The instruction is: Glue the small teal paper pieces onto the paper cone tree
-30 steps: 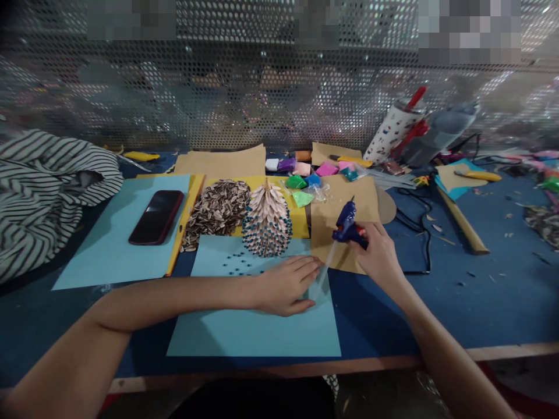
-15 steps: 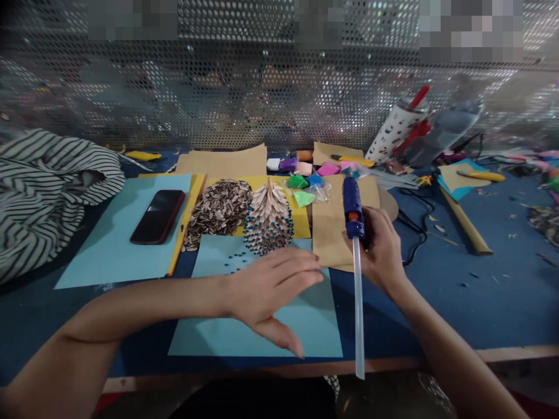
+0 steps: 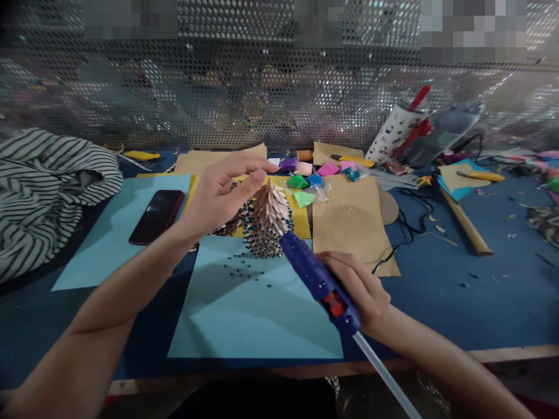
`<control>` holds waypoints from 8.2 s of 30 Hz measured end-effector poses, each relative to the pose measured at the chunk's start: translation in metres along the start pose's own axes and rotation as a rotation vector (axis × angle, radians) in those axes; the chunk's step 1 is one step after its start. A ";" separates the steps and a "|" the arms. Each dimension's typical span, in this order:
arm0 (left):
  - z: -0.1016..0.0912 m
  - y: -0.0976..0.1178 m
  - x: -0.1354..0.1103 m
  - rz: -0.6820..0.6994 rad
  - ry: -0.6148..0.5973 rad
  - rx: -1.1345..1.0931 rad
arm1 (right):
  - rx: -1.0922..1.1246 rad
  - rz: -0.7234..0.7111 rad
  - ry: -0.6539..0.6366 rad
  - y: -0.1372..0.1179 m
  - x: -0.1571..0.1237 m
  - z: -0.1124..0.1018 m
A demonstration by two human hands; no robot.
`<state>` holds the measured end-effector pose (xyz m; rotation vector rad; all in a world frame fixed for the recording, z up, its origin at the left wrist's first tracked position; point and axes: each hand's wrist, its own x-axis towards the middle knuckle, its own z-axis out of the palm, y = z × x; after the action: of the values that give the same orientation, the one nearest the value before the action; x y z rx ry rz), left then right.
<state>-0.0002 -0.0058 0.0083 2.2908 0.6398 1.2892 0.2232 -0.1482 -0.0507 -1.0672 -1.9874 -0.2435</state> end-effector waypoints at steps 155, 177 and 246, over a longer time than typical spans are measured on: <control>0.010 -0.014 0.005 -0.052 -0.031 -0.165 | 0.037 0.181 0.016 0.001 0.011 0.012; 0.007 -0.013 0.006 -0.042 -0.077 -0.183 | 0.013 0.216 0.009 0.002 0.007 0.012; 0.007 -0.010 0.004 -0.034 -0.056 -0.150 | -0.351 0.226 -0.018 0.024 -0.021 -0.001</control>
<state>0.0055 0.0037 0.0014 2.1774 0.5420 1.2109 0.2481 -0.1460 -0.0710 -1.5083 -1.8600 -0.4736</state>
